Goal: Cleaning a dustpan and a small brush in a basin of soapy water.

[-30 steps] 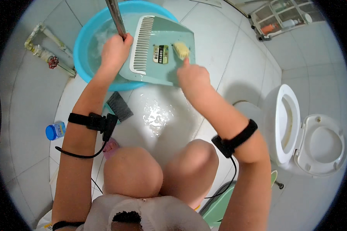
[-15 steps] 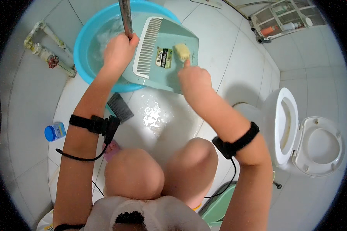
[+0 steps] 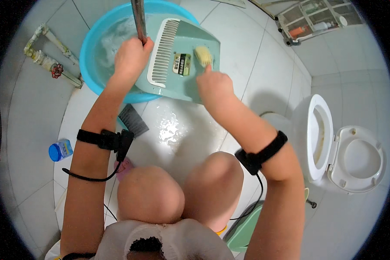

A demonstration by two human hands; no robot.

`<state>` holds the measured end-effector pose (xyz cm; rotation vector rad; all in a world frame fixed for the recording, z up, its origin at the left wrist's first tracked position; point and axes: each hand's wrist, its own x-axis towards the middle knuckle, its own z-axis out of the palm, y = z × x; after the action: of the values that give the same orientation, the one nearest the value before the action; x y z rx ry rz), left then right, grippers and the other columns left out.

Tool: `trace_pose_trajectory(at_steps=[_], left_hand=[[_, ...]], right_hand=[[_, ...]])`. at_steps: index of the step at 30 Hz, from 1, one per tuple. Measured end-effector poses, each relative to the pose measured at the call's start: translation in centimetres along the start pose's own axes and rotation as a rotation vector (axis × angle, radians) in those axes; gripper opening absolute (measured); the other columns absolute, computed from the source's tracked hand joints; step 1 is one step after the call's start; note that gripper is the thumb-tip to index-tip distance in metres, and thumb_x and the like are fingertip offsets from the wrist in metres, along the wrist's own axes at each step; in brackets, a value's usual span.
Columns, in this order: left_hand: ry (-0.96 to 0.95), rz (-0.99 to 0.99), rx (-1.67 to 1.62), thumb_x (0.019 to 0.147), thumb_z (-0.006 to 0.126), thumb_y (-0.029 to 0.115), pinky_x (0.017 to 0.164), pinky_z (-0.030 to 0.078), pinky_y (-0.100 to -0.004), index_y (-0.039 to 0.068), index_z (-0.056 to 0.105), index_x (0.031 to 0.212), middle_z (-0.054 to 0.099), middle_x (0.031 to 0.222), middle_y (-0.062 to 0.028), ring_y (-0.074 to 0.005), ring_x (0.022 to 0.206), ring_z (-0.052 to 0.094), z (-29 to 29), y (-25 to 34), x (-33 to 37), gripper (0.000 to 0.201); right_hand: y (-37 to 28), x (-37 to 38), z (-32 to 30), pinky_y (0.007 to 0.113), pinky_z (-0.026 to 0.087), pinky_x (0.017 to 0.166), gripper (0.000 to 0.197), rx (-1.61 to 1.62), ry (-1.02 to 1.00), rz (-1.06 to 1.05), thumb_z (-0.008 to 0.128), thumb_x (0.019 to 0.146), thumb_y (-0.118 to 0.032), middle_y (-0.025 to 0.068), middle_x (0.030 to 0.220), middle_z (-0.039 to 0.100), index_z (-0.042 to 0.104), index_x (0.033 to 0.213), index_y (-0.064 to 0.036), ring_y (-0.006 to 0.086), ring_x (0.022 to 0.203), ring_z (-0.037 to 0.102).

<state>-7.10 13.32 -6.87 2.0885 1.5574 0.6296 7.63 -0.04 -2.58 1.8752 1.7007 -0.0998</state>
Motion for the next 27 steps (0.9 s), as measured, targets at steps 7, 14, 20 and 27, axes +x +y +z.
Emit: trace_pose_trajectory(at_steps=[7,14,20,27], left_hand=[[0.016,0.026,-0.005,0.084,0.048,0.033,0.069,0.047,-0.046,0.0,0.063,0.077,0.063,0.076,-0.0195,-0.0381,0.074,0.061,0.1,0.1,-0.1,0.037],[-0.031,-0.003,-0.029,0.085,0.046,0.035,0.069,0.046,-0.0458,-0.001,0.063,0.081,0.062,0.074,-0.0204,-0.0394,0.073,0.06,-0.4,0.3,-0.1,0.04],[-0.011,0.003,0.001,0.084,0.046,0.034,0.069,0.048,-0.0451,0.001,0.064,0.079,0.064,0.076,-0.0183,-0.0369,0.074,0.061,-0.2,0.0,0.1,0.038],[-0.029,0.019,0.022,0.085,0.046,0.034,0.068,0.048,-0.0451,0.001,0.064,0.081,0.064,0.077,-0.0187,-0.0371,0.074,0.061,-0.5,0.4,0.1,0.038]], right_hand=[[-0.1,-0.1,-0.1,0.03,0.052,0.063,0.039,0.006,-0.064,0.056,0.061,0.072,-0.003,0.0145,0.095,0.063,0.055,0.109,0.0066,0.0243,0.079,0.064],[0.1,-0.9,0.0,0.029,0.052,0.063,0.05,-0.007,-0.014,0.009,0.058,0.075,-0.002,0.0139,0.094,0.063,0.044,0.121,0.0098,0.0236,0.081,0.063],[-0.4,-1.1,0.6,0.03,0.052,0.06,0.059,-0.055,0.011,0.035,0.06,0.071,-0.001,0.0131,0.083,0.062,0.038,0.125,0.0101,0.0226,0.075,0.063],[-0.5,-1.9,1.1,0.028,0.052,0.06,0.057,-0.099,0.126,-0.024,0.063,0.067,0.0,0.0115,0.081,0.063,0.045,0.119,0.0106,0.0212,0.073,0.062]])
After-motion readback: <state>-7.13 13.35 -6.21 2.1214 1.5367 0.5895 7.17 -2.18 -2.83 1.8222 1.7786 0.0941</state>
